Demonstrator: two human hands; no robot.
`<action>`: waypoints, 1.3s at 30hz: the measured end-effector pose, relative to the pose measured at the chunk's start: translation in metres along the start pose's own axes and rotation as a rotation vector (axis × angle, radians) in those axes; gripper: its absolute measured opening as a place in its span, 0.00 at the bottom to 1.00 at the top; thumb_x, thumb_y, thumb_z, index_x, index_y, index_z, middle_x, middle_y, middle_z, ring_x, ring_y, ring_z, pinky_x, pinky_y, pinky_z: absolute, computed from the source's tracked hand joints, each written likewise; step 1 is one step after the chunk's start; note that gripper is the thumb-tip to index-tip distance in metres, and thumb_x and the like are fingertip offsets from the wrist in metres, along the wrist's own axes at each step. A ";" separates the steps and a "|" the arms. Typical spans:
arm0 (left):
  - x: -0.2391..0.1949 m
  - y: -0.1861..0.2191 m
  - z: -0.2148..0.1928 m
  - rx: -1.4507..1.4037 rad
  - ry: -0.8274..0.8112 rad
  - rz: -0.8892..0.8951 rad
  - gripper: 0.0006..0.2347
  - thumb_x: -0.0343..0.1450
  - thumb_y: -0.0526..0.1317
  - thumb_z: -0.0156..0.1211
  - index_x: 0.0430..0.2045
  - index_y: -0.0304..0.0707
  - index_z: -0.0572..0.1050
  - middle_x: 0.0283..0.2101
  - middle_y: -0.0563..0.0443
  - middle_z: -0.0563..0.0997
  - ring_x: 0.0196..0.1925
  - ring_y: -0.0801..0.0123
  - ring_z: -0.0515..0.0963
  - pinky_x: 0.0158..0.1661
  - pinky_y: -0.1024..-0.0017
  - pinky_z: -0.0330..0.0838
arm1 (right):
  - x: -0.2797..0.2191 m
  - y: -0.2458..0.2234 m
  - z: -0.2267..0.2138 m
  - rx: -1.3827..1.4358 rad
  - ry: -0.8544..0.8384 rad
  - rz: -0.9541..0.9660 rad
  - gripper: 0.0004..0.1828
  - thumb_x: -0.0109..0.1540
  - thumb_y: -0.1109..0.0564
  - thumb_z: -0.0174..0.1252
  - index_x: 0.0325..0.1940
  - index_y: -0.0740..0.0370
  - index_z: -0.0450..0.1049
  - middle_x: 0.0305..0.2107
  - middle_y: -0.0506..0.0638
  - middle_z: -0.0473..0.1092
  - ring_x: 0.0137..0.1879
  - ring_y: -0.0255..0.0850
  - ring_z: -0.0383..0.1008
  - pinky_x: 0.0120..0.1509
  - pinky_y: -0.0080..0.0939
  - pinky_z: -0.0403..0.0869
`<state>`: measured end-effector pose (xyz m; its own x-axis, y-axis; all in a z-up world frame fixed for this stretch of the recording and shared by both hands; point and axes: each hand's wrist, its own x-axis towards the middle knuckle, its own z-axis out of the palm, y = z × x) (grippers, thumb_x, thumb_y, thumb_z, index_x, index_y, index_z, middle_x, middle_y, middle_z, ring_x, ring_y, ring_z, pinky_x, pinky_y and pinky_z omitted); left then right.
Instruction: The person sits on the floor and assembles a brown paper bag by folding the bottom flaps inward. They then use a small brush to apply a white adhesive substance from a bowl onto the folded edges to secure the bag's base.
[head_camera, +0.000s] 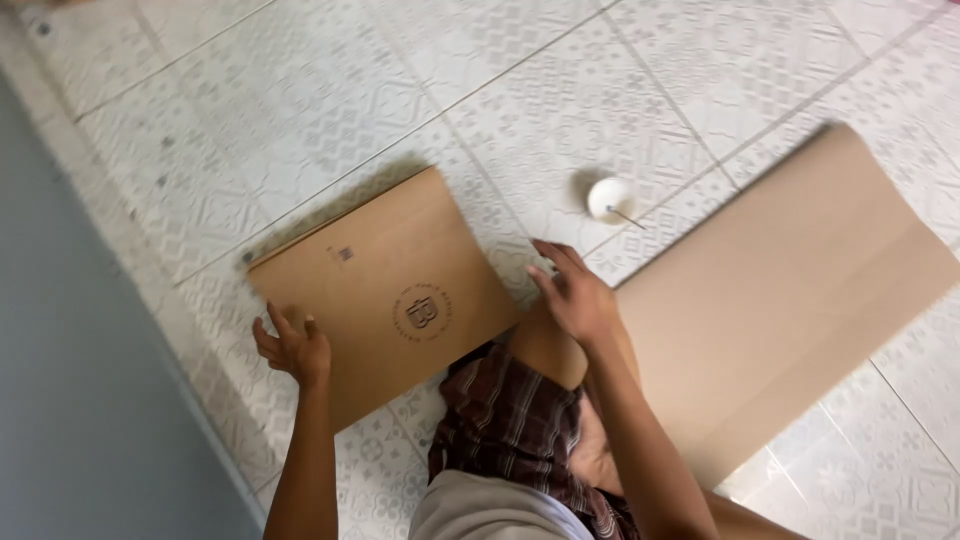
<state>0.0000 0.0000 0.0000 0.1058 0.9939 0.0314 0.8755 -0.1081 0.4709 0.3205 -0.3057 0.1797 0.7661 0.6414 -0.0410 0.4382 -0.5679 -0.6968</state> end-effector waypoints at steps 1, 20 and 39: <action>-0.001 0.030 0.000 -0.009 -0.011 0.031 0.31 0.74 0.47 0.61 0.74 0.59 0.56 0.71 0.41 0.49 0.72 0.38 0.52 0.59 0.36 0.57 | -0.013 0.033 -0.011 -0.001 0.030 0.017 0.21 0.66 0.37 0.59 0.64 0.34 0.74 0.55 0.35 0.72 0.57 0.40 0.78 0.60 0.47 0.78; -0.297 0.360 0.274 -0.016 -1.021 1.055 0.31 0.72 0.54 0.59 0.70 0.47 0.59 0.66 0.32 0.64 0.70 0.40 0.64 0.65 0.42 0.62 | -0.317 0.431 -0.058 0.208 0.643 1.088 0.32 0.62 0.34 0.66 0.60 0.58 0.76 0.44 0.62 0.77 0.51 0.56 0.79 0.56 0.55 0.77; -0.298 0.391 0.213 0.287 -1.041 0.788 0.28 0.74 0.52 0.54 0.69 0.41 0.63 0.63 0.39 0.64 0.66 0.50 0.66 0.60 0.52 0.69 | -0.280 0.366 -0.085 0.202 0.841 0.907 0.21 0.63 0.53 0.63 0.55 0.69 0.78 0.40 0.66 0.78 0.47 0.62 0.80 0.47 0.57 0.80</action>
<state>0.4114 -0.3437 -0.0125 0.8208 0.1985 -0.5355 0.4688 -0.7698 0.4331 0.3061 -0.7375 -0.0030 0.8486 -0.5087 -0.1456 -0.4266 -0.4950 -0.7569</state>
